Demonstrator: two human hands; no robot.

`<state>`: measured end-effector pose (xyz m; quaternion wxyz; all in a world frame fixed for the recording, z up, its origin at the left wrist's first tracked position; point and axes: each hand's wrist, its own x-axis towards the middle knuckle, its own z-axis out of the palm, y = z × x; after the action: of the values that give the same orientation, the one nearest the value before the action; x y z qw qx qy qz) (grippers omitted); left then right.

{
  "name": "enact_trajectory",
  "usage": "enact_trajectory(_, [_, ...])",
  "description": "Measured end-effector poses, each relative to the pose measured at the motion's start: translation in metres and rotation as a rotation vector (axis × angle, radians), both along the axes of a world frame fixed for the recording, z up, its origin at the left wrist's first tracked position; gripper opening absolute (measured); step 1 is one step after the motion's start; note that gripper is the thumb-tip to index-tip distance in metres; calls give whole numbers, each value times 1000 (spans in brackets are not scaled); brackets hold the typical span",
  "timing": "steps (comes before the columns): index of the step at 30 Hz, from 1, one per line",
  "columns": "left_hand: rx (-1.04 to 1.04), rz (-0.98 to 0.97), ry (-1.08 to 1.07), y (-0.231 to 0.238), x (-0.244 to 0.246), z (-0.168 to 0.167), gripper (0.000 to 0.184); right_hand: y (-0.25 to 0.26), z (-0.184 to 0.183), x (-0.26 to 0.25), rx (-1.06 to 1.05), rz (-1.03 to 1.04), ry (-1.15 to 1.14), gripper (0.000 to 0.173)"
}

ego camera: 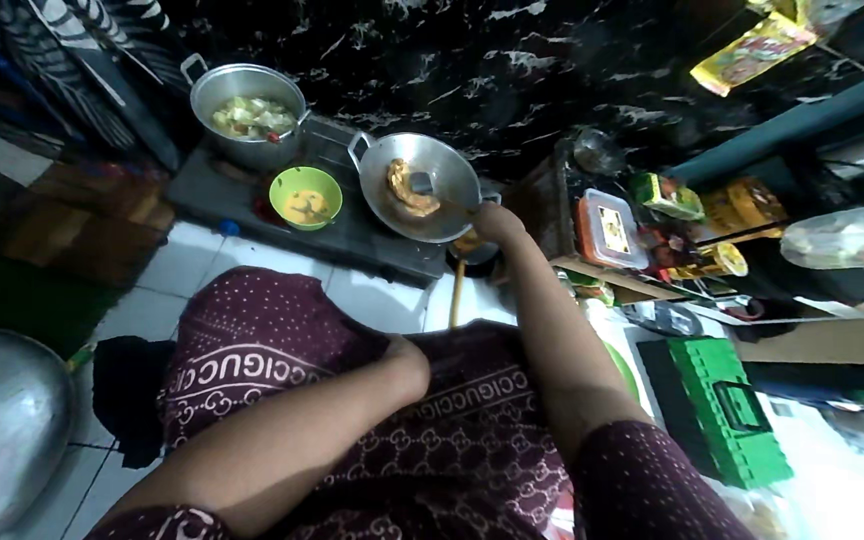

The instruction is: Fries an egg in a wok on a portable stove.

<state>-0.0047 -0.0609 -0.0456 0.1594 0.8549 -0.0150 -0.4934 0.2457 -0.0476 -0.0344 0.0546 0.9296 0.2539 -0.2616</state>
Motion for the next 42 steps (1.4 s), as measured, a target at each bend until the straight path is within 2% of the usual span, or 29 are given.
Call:
enact_trajectory(2, [11,-18,42,2,1,20,31,7,5,-7,31,-55,-14,37])
enact_trajectory(6, [19,1,42,5,2,16,29,21,-9,-11,93,-98,20,38])
enact_trajectory(11, [-12,43,0,11,0,-7,27,31,-44,2,148,-31,118,38])
enact_trajectory(17, [22,-4,72,10,5,17,33,33,-54,14,172,-14,178,38])
enact_trajectory(20, [29,-22,46,7,2,2,29,33,-58,13,156,1,168,38])
enact_trajectory(25, [8,-38,41,4,5,16,30,21,-45,21,186,-12,113,39])
enact_trajectory(27, [-2,-15,36,2,4,21,30,17,-32,20,137,-50,73,40])
enact_trajectory(30, [14,-15,29,-3,4,17,30,11,-14,7,10,6,24,38])
enact_trajectory(34, [39,-31,36,-7,4,17,31,2,-26,-6,-20,8,60,42])
enact_trajectory(37, [51,-22,10,-11,0,0,27,-1,-26,-8,-38,25,58,43])
enact_trajectory(39, [42,0,-9,-12,-7,-6,27,-8,-23,-5,6,51,44,39])
enact_trajectory(42, [42,10,-31,-11,-12,-7,31,-24,-15,8,223,-73,58,41])
